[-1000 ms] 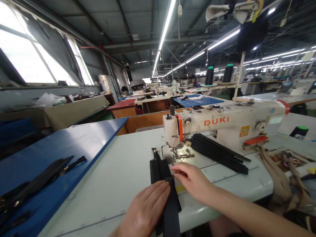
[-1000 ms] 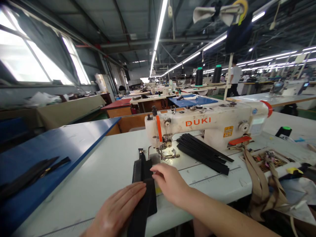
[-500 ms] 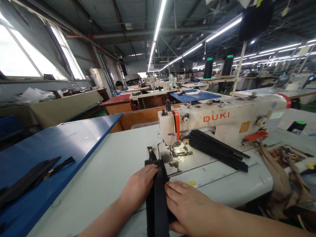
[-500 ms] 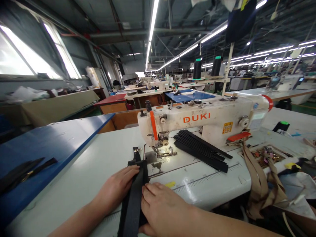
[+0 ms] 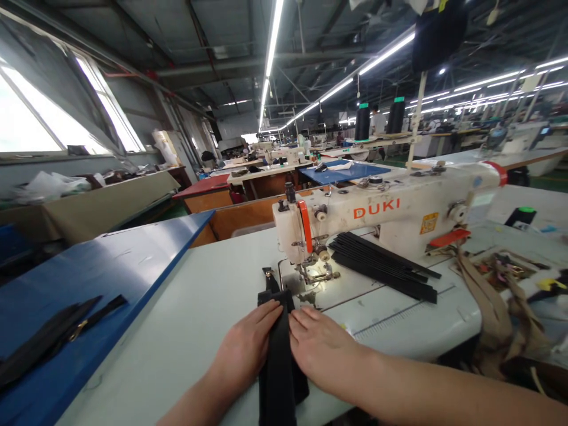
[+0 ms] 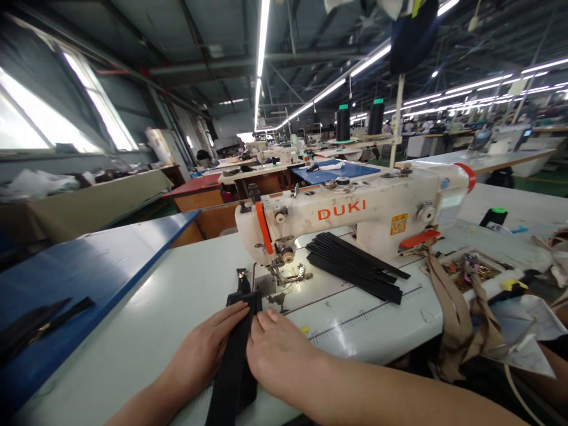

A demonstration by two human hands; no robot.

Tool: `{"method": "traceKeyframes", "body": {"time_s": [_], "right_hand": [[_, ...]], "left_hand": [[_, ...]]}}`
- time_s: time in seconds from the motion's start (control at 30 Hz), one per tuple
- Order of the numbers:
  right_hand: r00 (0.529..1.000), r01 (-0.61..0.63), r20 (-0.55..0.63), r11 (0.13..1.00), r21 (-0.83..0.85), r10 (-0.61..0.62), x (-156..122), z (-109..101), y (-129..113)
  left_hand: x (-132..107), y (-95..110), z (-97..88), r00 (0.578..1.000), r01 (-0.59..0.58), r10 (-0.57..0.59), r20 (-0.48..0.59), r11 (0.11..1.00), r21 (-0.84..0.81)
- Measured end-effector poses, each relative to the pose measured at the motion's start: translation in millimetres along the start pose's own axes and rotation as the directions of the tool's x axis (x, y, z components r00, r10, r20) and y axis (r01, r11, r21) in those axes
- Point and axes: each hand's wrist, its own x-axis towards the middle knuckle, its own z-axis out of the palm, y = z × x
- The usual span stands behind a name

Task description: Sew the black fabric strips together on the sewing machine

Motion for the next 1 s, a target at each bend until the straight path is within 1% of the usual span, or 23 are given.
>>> {"method": "traceKeyframes", "body": {"time_s": [0.13, 0.2, 0.33, 0.5, 0.57, 0.67, 0.73, 0.87, 1.0], "right_hand": [[0.998, -0.019, -0.068, 0.998, -0.055, 0.015, -20.9, -4.1, -5.5], [0.998, -0.02, -0.067, 0.999, -0.04, 0.018, -32.3, -5.1, -6.4], [0.999, -0.032, -0.027, 0.999, 0.043, 0.034, -44.9, -7.1, -5.3], [0.999, -0.035, -0.006, 0.991, 0.127, 0.036, -46.7, -10.2, -2.7], [0.999, -0.044, -0.014, 0.988, 0.151, 0.046, -47.0, -8.1, -2.4], [0.995, -0.065, -0.063, 0.985, 0.157, 0.075, -47.8, -1.7, -2.5], [0.991, -0.064, -0.11, 0.987, 0.151, 0.081, -48.3, 3.5, -2.3], [0.977, -0.034, -0.205, 0.991, 0.126, 0.06, -49.9, 16.1, -2.5], [0.978, -0.042, -0.199, 0.989, 0.141, 0.07, -52.1, 30.5, -4.8]], "left_hand": [[3.4, 12.8, 0.4, 0.997, -0.067, 0.067, -0.032, 0.998, -0.013], [6.4, 19.5, 1.1, 0.995, -0.096, 0.096, -0.025, 0.995, 0.002], [13.4, 27.7, 0.6, 0.992, -0.11, 0.107, 0.065, 0.993, 0.036], [23.4, 35.7, -4.6, 0.975, -0.051, 0.029, 0.22, 0.994, 0.097], [27.5, 39.0, -5.4, 0.967, -0.049, 0.013, 0.256, 0.99, 0.133], [31.4, 40.8, -2.6, 0.957, -0.09, 0.023, 0.289, 0.972, 0.219], [31.5, 39.4, 1.3, 0.957, -0.117, 0.04, 0.286, 0.959, 0.257], [27.5, 34.2, 9.6, 0.974, -0.128, 0.074, 0.216, 0.96, 0.249], [21.5, 29.9, 16.4, 0.981, -0.124, 0.084, 0.175, 0.966, 0.227]]}}
